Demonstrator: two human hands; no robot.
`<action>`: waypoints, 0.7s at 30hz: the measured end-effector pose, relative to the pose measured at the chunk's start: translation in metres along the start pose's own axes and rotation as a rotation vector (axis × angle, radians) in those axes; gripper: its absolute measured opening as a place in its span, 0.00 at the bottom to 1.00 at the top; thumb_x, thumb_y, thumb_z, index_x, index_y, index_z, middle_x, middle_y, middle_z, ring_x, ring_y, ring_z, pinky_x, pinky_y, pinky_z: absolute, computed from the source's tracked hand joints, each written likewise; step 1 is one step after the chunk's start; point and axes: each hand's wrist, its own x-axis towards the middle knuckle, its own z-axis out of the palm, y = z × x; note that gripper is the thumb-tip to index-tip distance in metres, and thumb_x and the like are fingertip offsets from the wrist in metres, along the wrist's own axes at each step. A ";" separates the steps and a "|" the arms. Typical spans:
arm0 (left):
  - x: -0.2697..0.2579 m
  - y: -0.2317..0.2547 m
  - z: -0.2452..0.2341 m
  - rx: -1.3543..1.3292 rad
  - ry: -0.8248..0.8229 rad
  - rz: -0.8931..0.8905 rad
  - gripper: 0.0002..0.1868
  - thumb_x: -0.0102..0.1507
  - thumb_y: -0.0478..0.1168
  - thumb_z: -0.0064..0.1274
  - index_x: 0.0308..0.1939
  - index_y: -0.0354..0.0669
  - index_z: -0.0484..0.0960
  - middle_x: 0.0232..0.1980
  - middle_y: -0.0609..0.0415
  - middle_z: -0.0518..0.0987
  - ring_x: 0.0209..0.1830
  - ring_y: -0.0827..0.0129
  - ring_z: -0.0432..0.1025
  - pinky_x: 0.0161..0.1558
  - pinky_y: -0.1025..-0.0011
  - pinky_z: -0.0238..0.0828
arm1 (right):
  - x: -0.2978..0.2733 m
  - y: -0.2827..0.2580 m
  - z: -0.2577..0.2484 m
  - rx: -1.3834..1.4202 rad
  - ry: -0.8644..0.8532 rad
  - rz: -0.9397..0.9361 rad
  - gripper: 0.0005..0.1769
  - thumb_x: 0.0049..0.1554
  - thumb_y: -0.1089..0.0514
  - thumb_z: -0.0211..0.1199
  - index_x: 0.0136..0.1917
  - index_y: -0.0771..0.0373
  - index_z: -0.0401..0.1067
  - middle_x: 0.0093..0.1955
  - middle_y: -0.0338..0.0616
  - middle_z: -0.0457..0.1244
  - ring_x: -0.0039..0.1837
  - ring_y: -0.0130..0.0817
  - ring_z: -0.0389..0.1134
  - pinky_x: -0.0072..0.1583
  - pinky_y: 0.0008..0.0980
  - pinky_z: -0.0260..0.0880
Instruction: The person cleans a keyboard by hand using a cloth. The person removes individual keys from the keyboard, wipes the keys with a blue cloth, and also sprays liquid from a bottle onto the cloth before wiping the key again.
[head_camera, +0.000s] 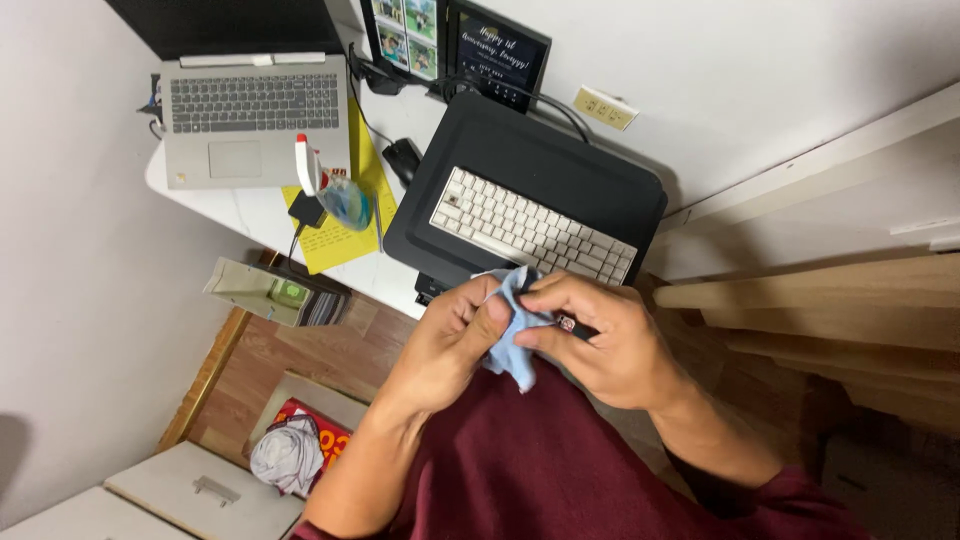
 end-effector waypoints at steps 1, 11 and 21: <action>-0.001 0.002 0.001 0.012 0.009 -0.009 0.21 0.72 0.56 0.45 0.46 0.39 0.77 0.35 0.60 0.79 0.32 0.80 0.69 0.35 0.78 0.67 | 0.000 -0.001 -0.002 -0.064 0.033 -0.003 0.13 0.57 0.66 0.71 0.54 0.69 0.72 0.52 0.48 0.71 0.52 0.32 0.74 0.54 0.27 0.76; 0.027 -0.020 -0.003 -0.483 0.062 0.106 0.19 0.72 0.42 0.52 0.64 0.36 0.73 0.51 0.53 0.78 0.46 0.74 0.71 0.49 0.74 0.68 | -0.012 -0.019 0.017 -0.066 -0.034 0.135 0.15 0.58 0.65 0.65 0.59 0.61 0.77 0.44 0.40 0.74 0.43 0.24 0.75 0.47 0.23 0.77; 0.026 -0.053 -0.021 -0.664 0.026 0.148 0.09 0.76 0.37 0.53 0.56 0.33 0.76 0.52 0.50 0.80 0.52 0.69 0.75 0.57 0.69 0.72 | 0.034 -0.015 0.003 -0.450 -0.001 -0.185 0.18 0.54 0.64 0.74 0.57 0.63 0.74 0.55 0.43 0.67 0.53 0.31 0.74 0.52 0.25 0.79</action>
